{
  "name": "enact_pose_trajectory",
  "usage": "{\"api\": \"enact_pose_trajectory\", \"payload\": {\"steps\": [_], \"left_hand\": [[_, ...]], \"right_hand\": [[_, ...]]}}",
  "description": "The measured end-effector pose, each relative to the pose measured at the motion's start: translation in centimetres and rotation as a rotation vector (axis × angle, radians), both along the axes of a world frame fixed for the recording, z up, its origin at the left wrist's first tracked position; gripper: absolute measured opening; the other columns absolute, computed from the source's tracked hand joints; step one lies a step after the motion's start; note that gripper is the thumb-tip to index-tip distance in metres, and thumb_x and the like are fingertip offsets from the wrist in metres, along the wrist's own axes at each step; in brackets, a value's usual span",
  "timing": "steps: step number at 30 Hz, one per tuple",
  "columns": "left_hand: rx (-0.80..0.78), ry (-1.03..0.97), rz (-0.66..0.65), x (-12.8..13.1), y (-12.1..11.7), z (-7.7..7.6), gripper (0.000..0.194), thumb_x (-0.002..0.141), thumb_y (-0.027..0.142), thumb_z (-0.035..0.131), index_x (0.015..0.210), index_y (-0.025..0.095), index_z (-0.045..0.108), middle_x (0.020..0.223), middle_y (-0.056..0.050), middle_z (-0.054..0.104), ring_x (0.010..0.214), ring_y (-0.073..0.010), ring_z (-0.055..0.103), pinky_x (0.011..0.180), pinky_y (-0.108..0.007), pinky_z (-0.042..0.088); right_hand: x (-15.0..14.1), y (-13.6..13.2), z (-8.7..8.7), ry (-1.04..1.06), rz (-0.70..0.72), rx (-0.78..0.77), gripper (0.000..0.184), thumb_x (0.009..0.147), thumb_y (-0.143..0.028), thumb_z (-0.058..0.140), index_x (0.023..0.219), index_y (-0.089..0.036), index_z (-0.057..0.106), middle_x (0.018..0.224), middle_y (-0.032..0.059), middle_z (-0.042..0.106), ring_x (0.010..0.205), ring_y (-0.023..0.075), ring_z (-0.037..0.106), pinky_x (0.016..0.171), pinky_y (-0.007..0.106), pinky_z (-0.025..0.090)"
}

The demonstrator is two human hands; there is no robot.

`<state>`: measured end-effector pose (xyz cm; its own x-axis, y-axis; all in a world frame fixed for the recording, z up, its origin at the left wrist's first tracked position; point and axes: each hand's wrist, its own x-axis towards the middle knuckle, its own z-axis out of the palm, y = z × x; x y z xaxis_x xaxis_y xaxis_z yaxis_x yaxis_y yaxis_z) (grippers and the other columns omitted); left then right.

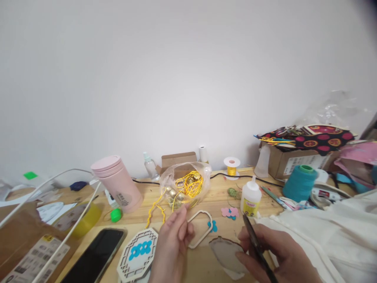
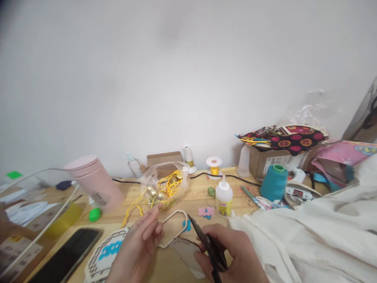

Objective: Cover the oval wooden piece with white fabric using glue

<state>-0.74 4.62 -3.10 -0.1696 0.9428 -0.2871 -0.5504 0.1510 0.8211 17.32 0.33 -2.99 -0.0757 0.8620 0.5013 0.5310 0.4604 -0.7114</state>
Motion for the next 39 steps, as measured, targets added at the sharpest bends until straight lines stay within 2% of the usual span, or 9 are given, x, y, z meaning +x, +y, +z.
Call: {"api": "enact_pose_trajectory", "payload": {"steps": [2, 5, 8, 11, 16, 20, 24, 29, 39], "left_hand": [[-0.001, 0.115, -0.058, 0.3, -0.2, -0.2, 0.035, 0.074, 0.019, 0.062, 0.108, 0.016, 0.053, 0.060, 0.002, 0.065, 0.059, -0.0083, 0.060, 0.058, -0.017, 0.047], [-0.029, 0.090, -0.279, 0.9, -0.5, 0.0, 0.041, 0.077, 0.034, 0.057, 0.113, 0.017, 0.047, 0.094, -0.009, 0.068, 0.076, -0.0165, 0.063, 0.065, -0.026, 0.048], [-0.112, -0.077, -0.606, 1.4, -1.1, 0.6, 0.043, 0.081, 0.046, 0.044, 0.107, 0.013, 0.052, 0.096, -0.013, 0.067, 0.077, -0.0213, 0.065, 0.066, -0.031, 0.047], [-0.148, -0.198, -0.743, 1.6, -1.5, 0.9, 0.036, 0.082, 0.037, 0.048, 0.107, 0.012, 0.054, 0.095, -0.013, 0.068, 0.084, -0.0217, 0.064, 0.071, -0.029, 0.046], [0.016, -0.151, -0.596, 1.4, -1.1, 0.3, 0.042, 0.067, 0.009, 0.067, 0.107, 0.012, 0.055, 0.090, -0.012, 0.070, 0.079, -0.0205, 0.066, 0.064, -0.025, 0.049], [0.127, -0.009, -0.379, 0.9, -0.4, 0.0, 0.039, 0.070, 0.011, 0.066, 0.107, 0.013, 0.055, 0.088, -0.011, 0.072, 0.075, -0.0168, 0.066, 0.062, -0.021, 0.050], [0.156, 0.068, -0.316, 0.8, -0.3, -0.4, 0.039, 0.069, 0.017, 0.066, 0.107, 0.014, 0.056, 0.090, -0.011, 0.071, 0.070, -0.0191, 0.067, 0.053, -0.023, 0.049], [0.197, 0.062, -0.291, 1.0, -0.4, -0.6, 0.045, 0.065, 0.015, 0.069, 0.108, 0.014, 0.055, 0.093, -0.013, 0.070, 0.083, -0.0238, 0.065, 0.058, -0.025, 0.049], [0.159, 0.050, -0.276, 1.0, -0.6, -0.2, 0.039, 0.066, 0.015, 0.068, 0.104, 0.016, 0.058, 0.092, -0.011, 0.071, 0.087, -0.0233, 0.064, 0.065, -0.028, 0.049]], "right_hand": [[0.1, 0.0, -0.1, 0.049, -0.022, 0.040, 0.008, 0.065, -0.017, 0.060, 0.068, -0.024, 0.056, 0.050, -0.0081, 0.058, 0.040, 0.0087, 0.052, 0.041, 0.014, 0.043], [0.4, -0.1, -0.4, 0.093, -0.045, 0.103, 0.008, 0.069, -0.018, 0.060, 0.070, -0.025, 0.057, 0.052, -0.0080, 0.059, 0.041, 0.0087, 0.054, 0.043, 0.015, 0.043], [1.1, -0.1, -0.5, 0.055, 0.013, 0.224, 0.023, 0.071, -0.010, 0.056, 0.086, -0.028, 0.056, 0.067, -0.0059, 0.066, 0.056, 0.0110, 0.061, 0.055, 0.017, 0.046], [1.5, 0.2, -0.3, -0.067, 0.130, 0.315, 0.033, 0.072, -0.003, 0.049, 0.095, -0.026, 0.053, 0.067, -0.0024, 0.065, 0.057, 0.0120, 0.060, 0.053, 0.018, 0.044], [1.2, 0.7, -0.1, -0.044, 0.213, 0.361, 0.034, 0.068, -0.001, 0.046, 0.091, -0.024, 0.058, 0.061, -0.0014, 0.062, 0.054, 0.0129, 0.057, 0.049, 0.020, 0.043], [0.8, 0.9, -0.7, 0.318, 0.026, -0.070, 0.029, 0.061, -0.015, 0.068, 0.087, -0.025, 0.060, 0.074, -0.0016, 0.067, 0.064, 0.0147, 0.062, 0.061, 0.022, 0.049], [0.5, 1.2, -0.9, 0.565, 0.036, -0.360, 0.025, 0.060, -0.019, 0.068, 0.084, -0.020, 0.061, 0.067, -0.0010, 0.064, 0.058, 0.0140, 0.059, 0.053, 0.022, 0.047], [0.6, 1.4, -0.9, 0.486, 0.187, -0.490, 0.030, 0.062, -0.021, 0.067, 0.090, -0.017, 0.058, 0.069, 0.0005, 0.062, 0.060, 0.0154, 0.058, 0.054, 0.025, 0.047], [0.5, 1.3, -0.5, 0.383, 0.215, -0.510, 0.024, 0.066, -0.022, 0.061, 0.089, -0.016, 0.057, 0.071, 0.0015, 0.062, 0.059, 0.0153, 0.057, 0.056, 0.026, 0.045]]}}
